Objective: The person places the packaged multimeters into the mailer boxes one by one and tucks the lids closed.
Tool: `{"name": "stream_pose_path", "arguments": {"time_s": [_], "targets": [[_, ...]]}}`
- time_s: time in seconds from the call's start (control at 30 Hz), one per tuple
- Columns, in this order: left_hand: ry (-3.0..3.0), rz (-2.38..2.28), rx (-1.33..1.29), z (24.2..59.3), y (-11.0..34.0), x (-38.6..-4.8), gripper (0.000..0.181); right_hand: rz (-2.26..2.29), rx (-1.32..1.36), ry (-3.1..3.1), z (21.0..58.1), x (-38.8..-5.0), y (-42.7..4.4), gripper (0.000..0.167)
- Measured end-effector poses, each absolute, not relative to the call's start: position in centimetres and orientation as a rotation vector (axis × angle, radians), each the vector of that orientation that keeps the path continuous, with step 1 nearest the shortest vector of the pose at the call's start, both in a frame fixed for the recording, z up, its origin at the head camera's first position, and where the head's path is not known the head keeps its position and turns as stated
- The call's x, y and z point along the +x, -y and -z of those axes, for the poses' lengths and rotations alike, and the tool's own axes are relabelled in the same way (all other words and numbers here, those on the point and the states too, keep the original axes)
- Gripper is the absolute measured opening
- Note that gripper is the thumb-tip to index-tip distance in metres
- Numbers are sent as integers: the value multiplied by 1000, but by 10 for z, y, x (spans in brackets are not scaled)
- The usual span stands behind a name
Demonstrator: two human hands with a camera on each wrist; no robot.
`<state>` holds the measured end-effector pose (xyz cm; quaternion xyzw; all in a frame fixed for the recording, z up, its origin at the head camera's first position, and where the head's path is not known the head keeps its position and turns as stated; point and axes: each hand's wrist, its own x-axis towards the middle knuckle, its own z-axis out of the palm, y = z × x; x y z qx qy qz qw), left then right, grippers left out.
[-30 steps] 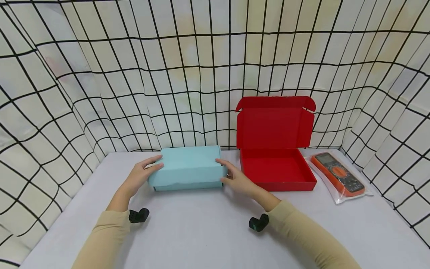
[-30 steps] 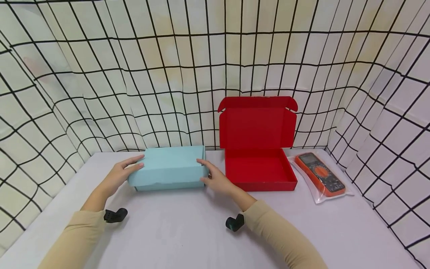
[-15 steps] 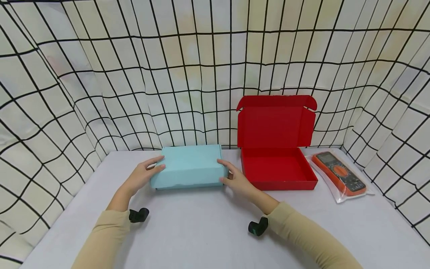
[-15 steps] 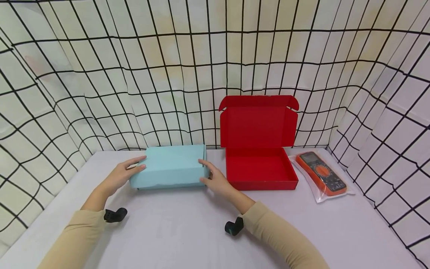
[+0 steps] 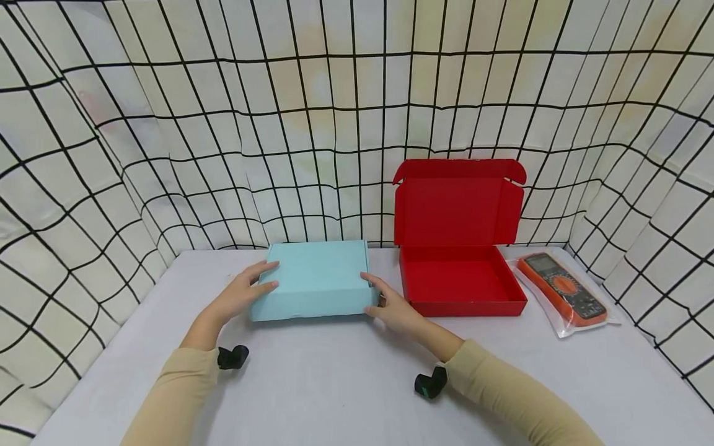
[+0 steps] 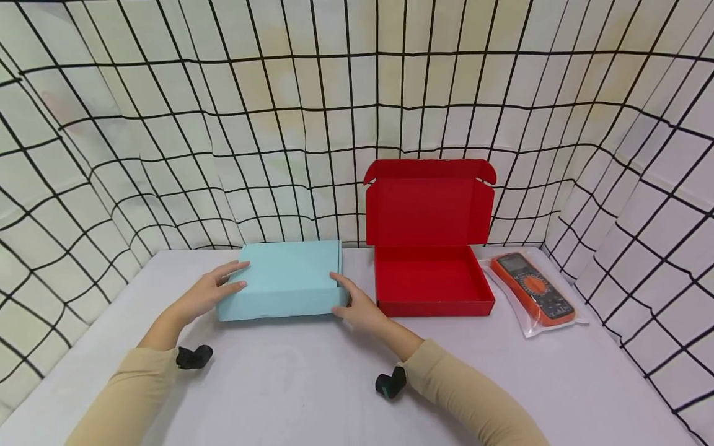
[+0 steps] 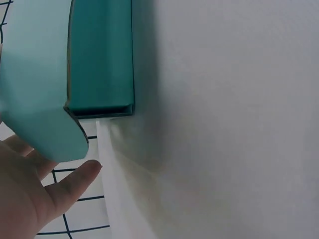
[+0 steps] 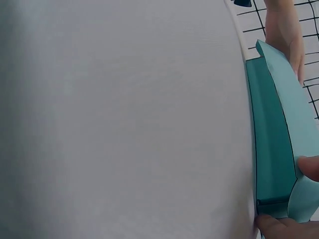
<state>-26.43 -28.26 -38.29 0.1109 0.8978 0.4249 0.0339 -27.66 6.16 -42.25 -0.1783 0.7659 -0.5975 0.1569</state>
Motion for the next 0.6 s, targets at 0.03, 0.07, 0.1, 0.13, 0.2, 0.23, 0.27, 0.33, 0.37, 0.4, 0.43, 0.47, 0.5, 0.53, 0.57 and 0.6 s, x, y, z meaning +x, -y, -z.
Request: {"name": "stream_pose_path", "arguments": {"time_s": [0.03, 0.07, 0.1, 0.13, 0.2, 0.23, 0.27, 0.33, 0.37, 0.4, 0.43, 0.47, 0.5, 0.53, 0.57, 0.6], "targets": [[-2778, -1281, 347, 382, 281, -264, 62, 1709, -516, -2193, 423, -276, -61, 72], [-2791, -1256, 349, 381, 279, -264, 61, 1706, -522, -2196, 423, -276, -59, 72], [-2806, -1225, 344, 381, 278, -265, 61, 1700, -529, -2204, 423, -275, -58, 73], [-2818, -1188, 339, 381, 275, -266, 61, 1692, -531, -2214, 423, -276, -58, 73], [-2835, -1102, 327, 380, 270, -269, 62, 1682, -541, -2233, 422, -276, -57, 74], [-2837, -1067, 317, 380, 268, -270, 63, 1676, -544, -2242, 423, -276, -57, 74], [-2842, -1033, 308, 380, 266, -271, 64, 1671, -539, -2250, 422, -276, -57, 74], [-2850, -976, 295, 381, 262, -272, 65, 1670, -536, -2252, 422, -275, -58, 75], [-2852, -956, 292, 380, 260, -272, 66, 1676, -535, -2245, 422, -275, -58, 75], [-2856, -942, 287, 380, 258, -272, 66, 1682, -533, -2236, 421, -275, -59, 75], [-2861, -931, 288, 379, 257, -272, 66, 1687, -539, -2229, 422, -275, -59, 76], [-2868, -918, 285, 379, 255, -272, 65, 1692, -542, -2219, 421, -275, -60, 76], [-2873, -909, 283, 378, 254, -272, 65, 1692, -555, -2214, 422, -275, -61, 76], [-2877, -899, 278, 377, 253, -272, 65, 1694, -561, -2208, 422, -276, -61, 76], [-2881, -885, 271, 377, 252, -272, 65, 1693, -560, -2203, 421, -276, -62, 77], [-2885, -873, 264, 376, 252, -272, 65, 1683, -561, -2199, 422, -276, -62, 77]]}}
